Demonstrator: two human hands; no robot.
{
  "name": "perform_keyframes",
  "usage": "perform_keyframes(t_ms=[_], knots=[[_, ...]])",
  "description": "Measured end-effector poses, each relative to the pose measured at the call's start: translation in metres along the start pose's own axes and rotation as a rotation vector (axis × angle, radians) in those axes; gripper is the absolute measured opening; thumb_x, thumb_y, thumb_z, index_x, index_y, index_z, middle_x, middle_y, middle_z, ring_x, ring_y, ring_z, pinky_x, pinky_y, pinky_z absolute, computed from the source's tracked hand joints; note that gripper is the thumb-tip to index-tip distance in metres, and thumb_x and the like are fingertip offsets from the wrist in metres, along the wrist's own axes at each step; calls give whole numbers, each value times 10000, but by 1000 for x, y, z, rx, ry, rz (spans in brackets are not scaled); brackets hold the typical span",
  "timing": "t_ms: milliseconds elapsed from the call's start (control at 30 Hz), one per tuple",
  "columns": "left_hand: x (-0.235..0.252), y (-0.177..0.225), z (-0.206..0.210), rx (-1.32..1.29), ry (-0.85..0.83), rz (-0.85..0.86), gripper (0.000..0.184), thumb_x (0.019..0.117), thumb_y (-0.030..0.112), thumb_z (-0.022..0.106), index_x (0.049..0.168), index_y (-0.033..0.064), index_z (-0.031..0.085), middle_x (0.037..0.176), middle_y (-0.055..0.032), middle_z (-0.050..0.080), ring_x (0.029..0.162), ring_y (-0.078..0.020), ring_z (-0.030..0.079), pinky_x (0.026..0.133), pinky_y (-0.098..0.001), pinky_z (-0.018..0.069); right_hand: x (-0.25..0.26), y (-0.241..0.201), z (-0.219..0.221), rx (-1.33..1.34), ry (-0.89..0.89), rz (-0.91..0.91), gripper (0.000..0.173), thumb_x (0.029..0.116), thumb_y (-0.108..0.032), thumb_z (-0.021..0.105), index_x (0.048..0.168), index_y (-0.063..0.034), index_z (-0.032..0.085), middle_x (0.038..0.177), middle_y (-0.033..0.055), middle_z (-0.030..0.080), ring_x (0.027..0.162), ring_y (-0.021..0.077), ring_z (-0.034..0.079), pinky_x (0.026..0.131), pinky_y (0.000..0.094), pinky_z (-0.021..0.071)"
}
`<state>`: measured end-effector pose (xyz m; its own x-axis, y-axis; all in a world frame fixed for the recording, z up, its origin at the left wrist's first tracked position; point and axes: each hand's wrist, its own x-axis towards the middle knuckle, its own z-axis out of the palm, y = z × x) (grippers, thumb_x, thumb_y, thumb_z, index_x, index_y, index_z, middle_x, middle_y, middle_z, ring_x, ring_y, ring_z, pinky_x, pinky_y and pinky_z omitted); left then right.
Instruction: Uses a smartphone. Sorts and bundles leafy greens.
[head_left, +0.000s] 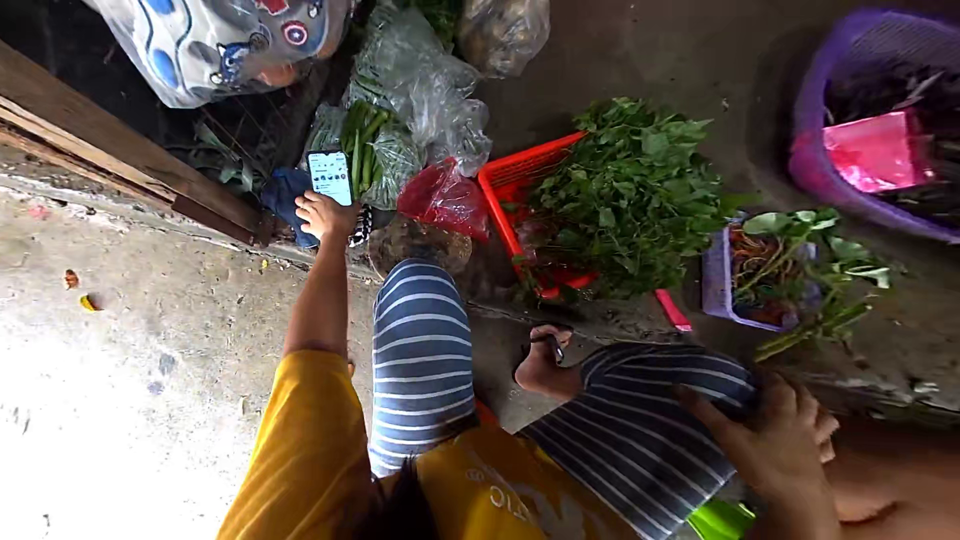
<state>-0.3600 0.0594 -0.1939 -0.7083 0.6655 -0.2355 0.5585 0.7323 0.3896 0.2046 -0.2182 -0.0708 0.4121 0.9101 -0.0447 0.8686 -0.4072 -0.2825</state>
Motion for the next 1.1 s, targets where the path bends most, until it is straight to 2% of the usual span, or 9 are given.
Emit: perform_keyframes(t_ms=[167,267,333,467,567,700,800,967,1100], knots=[[-2,-17,-14,-83,-6,-39,1220,697,428,908,1548,-111,219,1607,-375,176,1488,-525,239,1067,-718,374,4,-4,-22,-76,-9,-136,1012,718,-768,695,1385,-15,586,1556,306,388,1427,619,271,1079,853,91],[-20,-14,-33,-247,4,18,1240,694,354,930,1544,-137,173,1591,-402,176,1485,-525,239,1146,-654,326,7,-37,-37,50,31,-306,1013,798,-815,583,1442,-34,553,1556,335,367,1366,640,331,1030,833,237],[-61,13,-58,-453,-7,196,1172,698,241,929,1519,-151,189,1557,-391,249,1472,-471,294,1194,-539,321,13,-76,-35,260,-22,-427,924,866,-736,582,1448,-18,544,1536,315,407,1361,566,389,1036,743,344],[-178,102,-85,-870,-275,623,1153,659,109,888,1540,-51,162,1495,-263,418,1360,-262,501,1120,-383,467,41,-156,-11,734,-445,-452,792,896,-552,612,1509,-72,470,1567,126,449,1391,274,488,1066,482,487],[-255,161,-84,-966,-492,815,1117,615,154,906,1493,-14,236,1395,-213,495,1240,-211,585,1027,-372,537,69,-189,-7,1038,-530,-484,937,882,-733,543,1577,-138,341,1554,57,453,1273,206,582,958,454,562],[-309,196,-61,-871,-611,889,1151,614,212,960,1501,4,256,1465,-266,396,1314,-291,515,1061,-432,500,86,-190,-25,1432,-509,-400,944,895,-830,429,1600,-241,211,1435,51,527,1220,237,606,873,496,597],[-316,192,-52,-825,-766,912,1056,689,216,917,1518,49,284,1460,-234,427,1298,-286,523,1041,-453,508,86,-175,-21,1525,-492,-281,829,919,-768,479,1538,-259,270,1322,19,604,1102,203,666,794,416,619],[-296,185,-51,-1020,-1158,1018,632,864,-25,649,1437,81,404,1199,-82,623,1003,-150,674,854,-336,598,89,-156,-19,1673,-563,-260,716,933,-604,626,1490,-265,331,1268,63,662,983,249,726,691,388,643],[-285,190,-49,-1035,-1164,1134,565,865,-6,615,1408,63,479,1205,-51,637,979,-113,656,829,-286,575,95,-154,-19,1699,-530,-280,588,946,-462,646,1440,-285,379,1210,39,691,924,210,738,658,344,640]])
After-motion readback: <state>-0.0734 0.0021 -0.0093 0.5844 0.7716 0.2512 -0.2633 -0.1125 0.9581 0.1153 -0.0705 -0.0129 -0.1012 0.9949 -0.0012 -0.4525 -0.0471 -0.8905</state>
